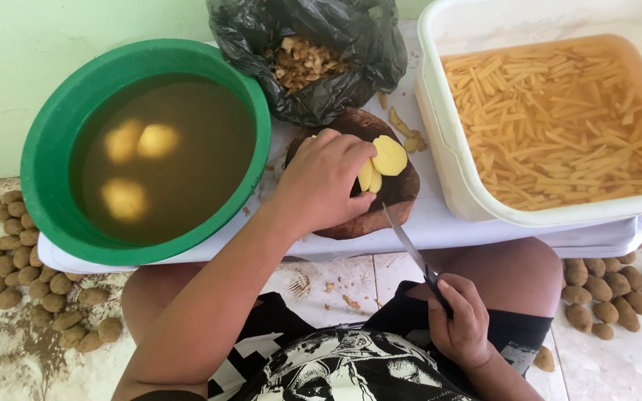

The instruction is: Peeling a potato with a knife and then slicing it into thin rounds on a wooden cutting block.

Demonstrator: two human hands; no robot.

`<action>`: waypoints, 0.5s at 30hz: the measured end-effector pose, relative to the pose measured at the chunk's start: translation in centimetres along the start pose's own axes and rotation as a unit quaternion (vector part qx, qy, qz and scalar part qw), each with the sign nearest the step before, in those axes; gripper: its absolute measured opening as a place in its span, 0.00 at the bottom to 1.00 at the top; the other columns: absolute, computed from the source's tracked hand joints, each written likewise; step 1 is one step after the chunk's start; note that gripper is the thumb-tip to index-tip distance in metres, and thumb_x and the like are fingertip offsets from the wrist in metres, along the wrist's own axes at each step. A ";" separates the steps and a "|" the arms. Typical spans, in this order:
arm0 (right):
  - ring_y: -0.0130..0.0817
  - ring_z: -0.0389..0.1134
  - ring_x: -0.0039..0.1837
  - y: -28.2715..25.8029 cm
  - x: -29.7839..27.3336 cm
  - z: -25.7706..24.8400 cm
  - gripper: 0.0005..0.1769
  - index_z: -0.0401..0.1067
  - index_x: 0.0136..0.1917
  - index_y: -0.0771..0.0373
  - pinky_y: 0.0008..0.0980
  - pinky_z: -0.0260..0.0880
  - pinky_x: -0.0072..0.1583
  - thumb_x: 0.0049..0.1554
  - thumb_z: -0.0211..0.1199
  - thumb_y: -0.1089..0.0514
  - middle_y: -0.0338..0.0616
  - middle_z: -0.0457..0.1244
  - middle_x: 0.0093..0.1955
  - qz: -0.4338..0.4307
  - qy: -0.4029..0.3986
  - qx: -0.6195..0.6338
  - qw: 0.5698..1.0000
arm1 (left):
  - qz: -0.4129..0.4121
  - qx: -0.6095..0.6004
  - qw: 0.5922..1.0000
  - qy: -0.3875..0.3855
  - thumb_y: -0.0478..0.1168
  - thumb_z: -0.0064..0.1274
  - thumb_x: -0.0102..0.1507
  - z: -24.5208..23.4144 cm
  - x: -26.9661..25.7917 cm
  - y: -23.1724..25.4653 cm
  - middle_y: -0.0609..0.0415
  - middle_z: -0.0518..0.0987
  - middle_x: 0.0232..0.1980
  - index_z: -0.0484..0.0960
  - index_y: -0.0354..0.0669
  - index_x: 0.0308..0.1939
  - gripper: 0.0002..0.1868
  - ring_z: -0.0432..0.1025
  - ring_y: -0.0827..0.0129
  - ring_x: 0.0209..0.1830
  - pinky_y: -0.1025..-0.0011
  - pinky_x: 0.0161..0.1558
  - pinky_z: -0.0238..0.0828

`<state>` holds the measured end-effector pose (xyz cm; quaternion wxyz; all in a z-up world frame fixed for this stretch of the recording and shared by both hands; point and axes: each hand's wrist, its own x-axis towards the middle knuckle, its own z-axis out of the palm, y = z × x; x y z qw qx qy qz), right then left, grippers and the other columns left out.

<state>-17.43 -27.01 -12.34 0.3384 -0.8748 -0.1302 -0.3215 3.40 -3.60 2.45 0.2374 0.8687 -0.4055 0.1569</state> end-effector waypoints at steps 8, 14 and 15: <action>0.37 0.67 0.44 0.7 -0.5 0.2 0.24 0.62 0.64 0.67 0.30 0.70 0.44 0.55 0.61 0.69 0.58 0.65 0.57 -0.001 -0.002 -0.001 1.000 | -0.012 -0.096 0.995 -0.033 0.38 0.67 0.47 -0.7 1.1 -0.9 0.52 0.81 0.51 0.74 0.42 0.53 0.31 0.73 0.57 0.49 0.64 0.57 0.67; 0.38 0.68 0.45 0.6 -0.2 0.2 0.25 0.62 0.65 0.67 0.31 0.71 0.46 0.54 0.62 0.70 0.58 0.65 0.57 -0.003 -0.004 0.003 1.000 | -0.029 -0.131 0.990 -0.041 0.37 0.67 0.47 -0.5 0.8 -1.3 0.52 0.79 0.53 0.74 0.44 0.55 0.32 0.72 0.56 0.50 0.63 0.55 0.69; 0.37 0.68 0.44 0.5 -0.1 0.2 0.26 0.62 0.65 0.66 0.30 0.70 0.45 0.54 0.62 0.70 0.58 0.65 0.57 -0.005 -0.002 0.001 1.000 | -0.015 -0.120 0.992 -0.025 0.36 0.68 0.46 -0.1 0.7 -1.5 0.49 0.76 0.54 0.73 0.44 0.56 0.34 0.72 0.54 0.54 0.61 0.58 0.69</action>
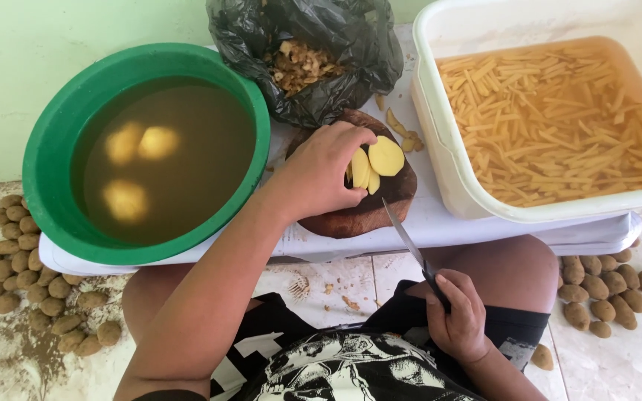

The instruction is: Peeling a potato with a knife and then slicing it into thin rounds on a wooden cutting block.

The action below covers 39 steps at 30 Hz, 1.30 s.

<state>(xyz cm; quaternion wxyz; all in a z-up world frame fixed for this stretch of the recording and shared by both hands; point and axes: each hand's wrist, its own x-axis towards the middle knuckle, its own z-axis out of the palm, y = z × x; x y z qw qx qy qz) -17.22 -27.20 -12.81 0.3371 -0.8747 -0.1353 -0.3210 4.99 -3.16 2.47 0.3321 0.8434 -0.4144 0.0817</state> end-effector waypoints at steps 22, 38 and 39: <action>0.34 0.70 0.37 -6.1 7.1 -1.3 0.25 0.63 0.65 0.71 0.29 0.70 0.39 0.54 0.61 0.72 0.50 0.69 0.45 0.063 -0.056 0.037 0.996 | -0.060 -0.250 0.944 0.209 0.29 0.58 0.58 -5.6 -5.4 1.8 0.54 0.72 0.57 0.76 0.39 0.63 0.27 0.66 0.71 0.51 0.74 0.60 0.67; 0.45 0.66 0.26 -13.7 18.9 3.4 0.33 0.68 0.71 0.64 0.42 0.67 0.25 0.53 0.59 0.56 0.47 0.64 0.38 -0.003 -0.224 -0.260 0.939 | -0.054 -0.459 0.843 0.275 0.36 0.62 0.61 -5.9 -7.6 1.1 0.46 0.73 0.64 0.70 0.35 0.62 0.28 0.69 0.67 0.59 0.68 0.70 0.68; 0.48 0.70 0.28 -13.8 18.8 2.7 0.34 0.66 0.72 0.63 0.45 0.70 0.27 0.52 0.58 0.54 0.48 0.66 0.39 0.026 -0.250 -0.269 0.930 | -0.059 -0.458 0.843 0.276 0.34 0.62 0.60 -5.9 -7.9 1.2 0.45 0.73 0.64 0.70 0.35 0.62 0.28 0.69 0.66 0.59 0.69 0.69 0.68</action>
